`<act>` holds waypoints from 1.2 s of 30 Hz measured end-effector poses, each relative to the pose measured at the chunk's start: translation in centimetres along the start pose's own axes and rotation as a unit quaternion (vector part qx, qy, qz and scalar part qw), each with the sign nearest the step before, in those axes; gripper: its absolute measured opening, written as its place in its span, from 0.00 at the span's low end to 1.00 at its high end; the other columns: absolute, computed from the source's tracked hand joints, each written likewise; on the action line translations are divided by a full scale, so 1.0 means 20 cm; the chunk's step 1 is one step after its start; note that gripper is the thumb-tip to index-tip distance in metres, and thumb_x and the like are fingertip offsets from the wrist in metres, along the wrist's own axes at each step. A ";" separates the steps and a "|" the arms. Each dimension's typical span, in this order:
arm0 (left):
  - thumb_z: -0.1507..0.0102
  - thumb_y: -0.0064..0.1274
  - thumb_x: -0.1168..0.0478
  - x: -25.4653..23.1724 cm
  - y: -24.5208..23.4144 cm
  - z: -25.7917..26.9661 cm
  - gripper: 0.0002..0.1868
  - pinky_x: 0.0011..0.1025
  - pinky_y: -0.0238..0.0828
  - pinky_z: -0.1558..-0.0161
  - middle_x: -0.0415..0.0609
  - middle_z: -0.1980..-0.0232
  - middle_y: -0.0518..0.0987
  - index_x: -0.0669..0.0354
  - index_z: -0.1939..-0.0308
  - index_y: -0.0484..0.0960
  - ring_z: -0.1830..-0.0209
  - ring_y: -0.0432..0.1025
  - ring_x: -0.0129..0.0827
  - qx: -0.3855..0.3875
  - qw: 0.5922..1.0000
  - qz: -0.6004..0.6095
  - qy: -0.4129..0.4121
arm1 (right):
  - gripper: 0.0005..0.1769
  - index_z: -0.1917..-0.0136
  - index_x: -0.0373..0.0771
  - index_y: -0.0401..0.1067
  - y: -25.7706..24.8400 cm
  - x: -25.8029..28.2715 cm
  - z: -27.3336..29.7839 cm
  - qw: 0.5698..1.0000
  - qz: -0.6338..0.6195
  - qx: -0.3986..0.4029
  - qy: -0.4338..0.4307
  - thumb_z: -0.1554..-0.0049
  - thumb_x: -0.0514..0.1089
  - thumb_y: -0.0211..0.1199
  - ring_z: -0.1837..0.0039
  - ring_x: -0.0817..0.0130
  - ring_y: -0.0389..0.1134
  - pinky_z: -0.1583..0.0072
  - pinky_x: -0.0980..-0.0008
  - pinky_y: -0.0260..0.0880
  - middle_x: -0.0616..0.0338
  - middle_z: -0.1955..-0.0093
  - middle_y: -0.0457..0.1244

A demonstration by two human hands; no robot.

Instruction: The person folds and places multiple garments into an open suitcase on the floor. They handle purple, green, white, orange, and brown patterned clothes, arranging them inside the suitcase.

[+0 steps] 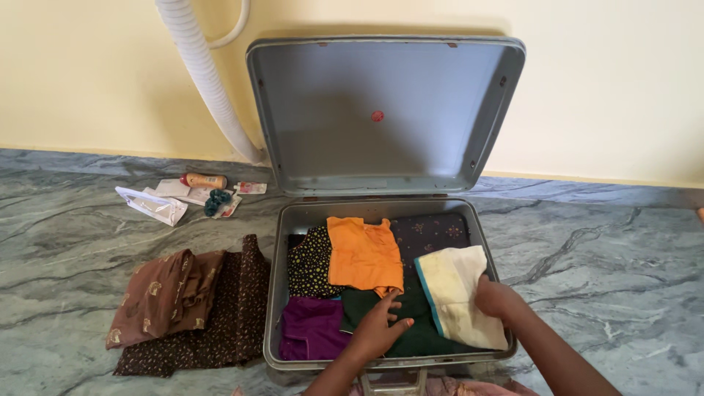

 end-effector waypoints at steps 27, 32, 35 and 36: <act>0.38 0.61 0.48 -0.08 -0.09 0.04 0.37 0.39 0.67 0.37 0.57 0.35 0.75 0.57 0.29 0.69 0.35 0.70 0.50 -0.002 0.981 -0.188 0.057 | 0.34 0.51 0.35 0.79 0.25 0.13 -0.09 0.948 0.168 0.231 -0.142 0.35 0.70 0.56 0.48 0.54 0.71 0.42 0.56 0.68 0.48 0.52 0.71; 0.38 0.59 0.46 -0.10 -0.18 0.05 0.33 0.41 0.69 0.40 0.54 0.38 0.76 0.54 0.32 0.72 0.39 0.72 0.50 -0.018 0.976 -0.217 0.017 | 0.40 0.35 0.41 0.67 0.08 0.25 -0.02 0.980 0.157 0.003 -0.123 0.50 0.67 0.74 0.35 0.48 0.67 0.36 0.54 0.68 0.41 0.33 0.61; 0.38 0.58 0.47 -0.12 -0.20 0.05 0.33 0.42 0.69 0.40 0.54 0.38 0.76 0.53 0.31 0.72 0.39 0.72 0.50 -0.015 0.973 -0.232 0.009 | 0.78 0.16 0.51 0.35 0.11 0.36 0.07 0.972 0.200 0.011 -0.121 0.62 0.62 0.87 0.24 0.37 0.53 0.31 0.53 0.63 0.33 0.18 0.34; 0.38 0.58 0.47 -0.12 -0.20 0.05 0.34 0.42 0.69 0.40 0.54 0.37 0.75 0.53 0.31 0.71 0.38 0.71 0.50 -0.011 0.972 -0.236 0.005 | 0.84 0.17 0.50 0.27 0.15 0.39 0.11 0.967 0.224 0.041 -0.112 0.63 0.62 0.88 0.22 0.36 0.51 0.30 0.52 0.63 0.32 0.17 0.29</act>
Point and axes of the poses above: each hand's wrist, its own z-axis away from the middle knuckle, its own y-axis out of the palm, x = y × z, the point moved 5 cm from there along -z, towards the middle knuckle
